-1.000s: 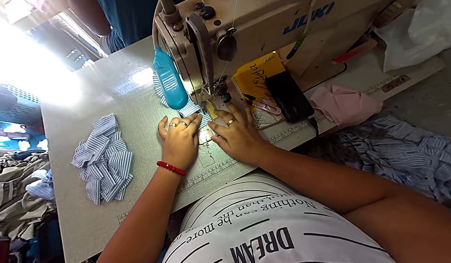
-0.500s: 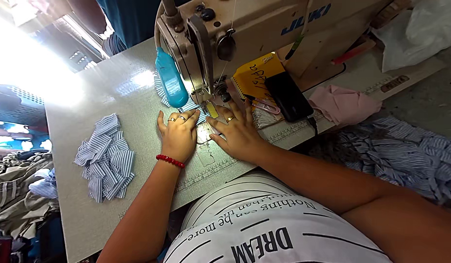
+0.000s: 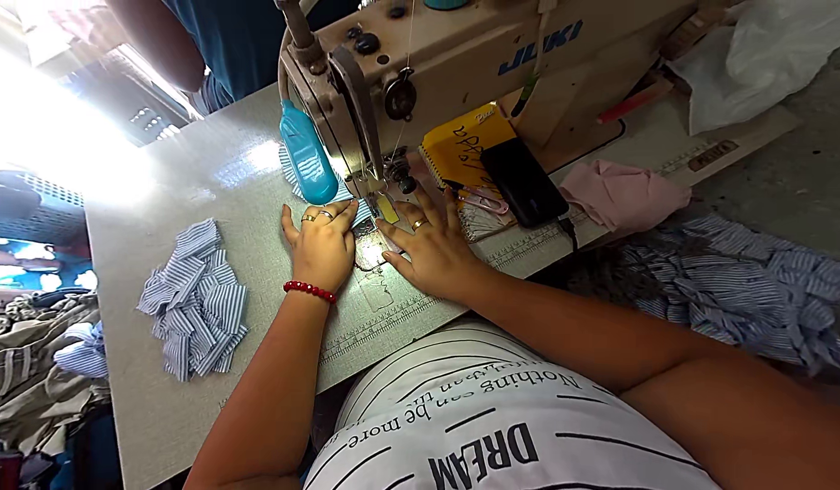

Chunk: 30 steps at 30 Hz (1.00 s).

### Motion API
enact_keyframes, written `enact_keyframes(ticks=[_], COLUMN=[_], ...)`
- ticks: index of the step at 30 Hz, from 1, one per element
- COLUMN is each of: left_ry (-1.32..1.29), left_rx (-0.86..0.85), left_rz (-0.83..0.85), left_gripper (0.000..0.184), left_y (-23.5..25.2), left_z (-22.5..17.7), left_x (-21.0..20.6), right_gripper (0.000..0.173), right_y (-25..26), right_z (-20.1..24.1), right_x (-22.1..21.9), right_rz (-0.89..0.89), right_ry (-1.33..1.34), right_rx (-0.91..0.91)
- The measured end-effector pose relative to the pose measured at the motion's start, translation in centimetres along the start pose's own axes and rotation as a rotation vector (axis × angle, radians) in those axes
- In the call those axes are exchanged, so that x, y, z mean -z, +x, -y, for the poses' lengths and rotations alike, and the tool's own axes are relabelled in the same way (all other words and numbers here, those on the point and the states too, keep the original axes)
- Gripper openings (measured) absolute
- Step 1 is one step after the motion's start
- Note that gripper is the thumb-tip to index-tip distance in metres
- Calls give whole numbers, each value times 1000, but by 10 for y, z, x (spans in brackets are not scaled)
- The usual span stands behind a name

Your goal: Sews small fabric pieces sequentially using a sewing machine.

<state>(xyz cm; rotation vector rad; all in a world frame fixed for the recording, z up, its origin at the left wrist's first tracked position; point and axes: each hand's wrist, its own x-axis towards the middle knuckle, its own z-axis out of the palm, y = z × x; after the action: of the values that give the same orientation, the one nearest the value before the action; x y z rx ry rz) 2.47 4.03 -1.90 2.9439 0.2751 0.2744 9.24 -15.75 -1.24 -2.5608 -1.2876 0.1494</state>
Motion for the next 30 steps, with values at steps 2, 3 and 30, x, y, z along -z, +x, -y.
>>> enact_keyframes(ticks=[2,3,30], left_ry=[13,15,-473], left_rx=[17,31,515], left_rz=[4,9,-377], left_gripper=[45,45,31], left_y=[1,2,-42], left_z=[-2,-4,54], left_x=[-1,-1,96], right_gripper=[54,53,31], right_y=[-1,-1,-8], right_z=[-1,-3,-5], right_x=[-2,-3,-5], right_rz=[-14,-29,-384], right_ry=[1,9,376], right_rx=[8,15,176])
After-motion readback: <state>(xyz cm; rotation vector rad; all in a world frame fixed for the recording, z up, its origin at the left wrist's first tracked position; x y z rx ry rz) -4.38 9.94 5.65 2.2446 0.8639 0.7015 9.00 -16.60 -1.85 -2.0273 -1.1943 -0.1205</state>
